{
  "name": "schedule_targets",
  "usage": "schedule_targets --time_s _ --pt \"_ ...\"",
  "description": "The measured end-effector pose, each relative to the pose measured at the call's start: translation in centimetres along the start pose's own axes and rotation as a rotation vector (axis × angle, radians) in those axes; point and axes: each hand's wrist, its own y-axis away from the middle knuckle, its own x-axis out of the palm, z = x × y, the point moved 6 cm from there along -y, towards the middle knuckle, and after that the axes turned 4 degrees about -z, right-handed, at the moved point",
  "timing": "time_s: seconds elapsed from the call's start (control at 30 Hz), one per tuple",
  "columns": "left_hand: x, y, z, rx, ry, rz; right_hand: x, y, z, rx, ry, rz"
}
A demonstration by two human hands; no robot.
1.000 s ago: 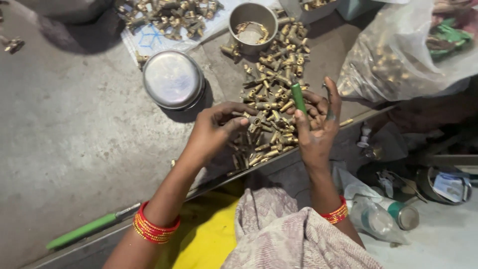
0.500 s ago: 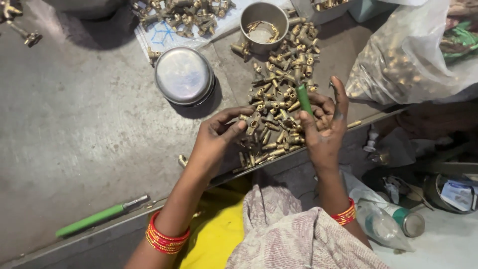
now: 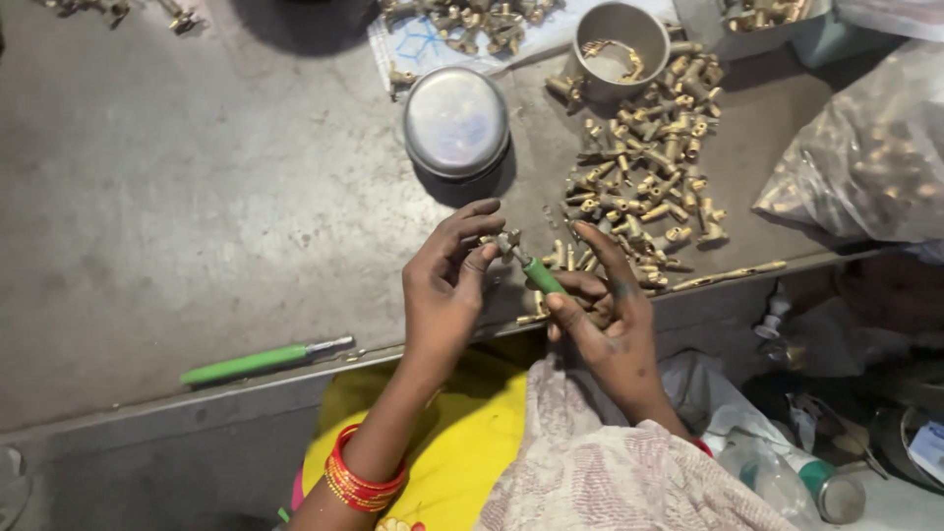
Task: The person sits at a metal workbench covered with brass fittings and uses a green-handled hand tool to work on the fittings one at a time, fitting each piece onto the tool and rotating it, then setting the piece aside. Near the end the person opens a tin, wipes their hands with a cloth, and sets the tool down.
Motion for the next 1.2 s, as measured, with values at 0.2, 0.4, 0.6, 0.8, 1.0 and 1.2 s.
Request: schedule_targets --time_s 0.2,0.4,0.6,0.8,1.0,1.2 --pt "-0.2 1.8 -3.2 0.317 -0.33 -0.077 1.8 0.4 3.3 -0.173 0.259 -0.015" --pt "-1.2 1.2 -1.2 0.015 0.019 -0.053 3.2 1.2 5.1 -0.549 0.606 -0.067" --pt "-3.2 1.4 0.6 -0.063 0.308 0.009 3.3 0.5 3.1 -0.132 0.227 0.122" --pt "-4.1 2.0 0.4 -0.108 0.413 0.018 5.4 0.8 1.4 0.025 -0.142 0.276" --pt "-5.5 2.2 0.6 -0.104 0.327 -0.079 6.5 0.7 3.8 -0.182 0.233 0.186" --pt "-6.2 1.9 2.0 -0.058 0.544 0.03 7.1 0.8 -2.8 0.675 -0.784 0.58"
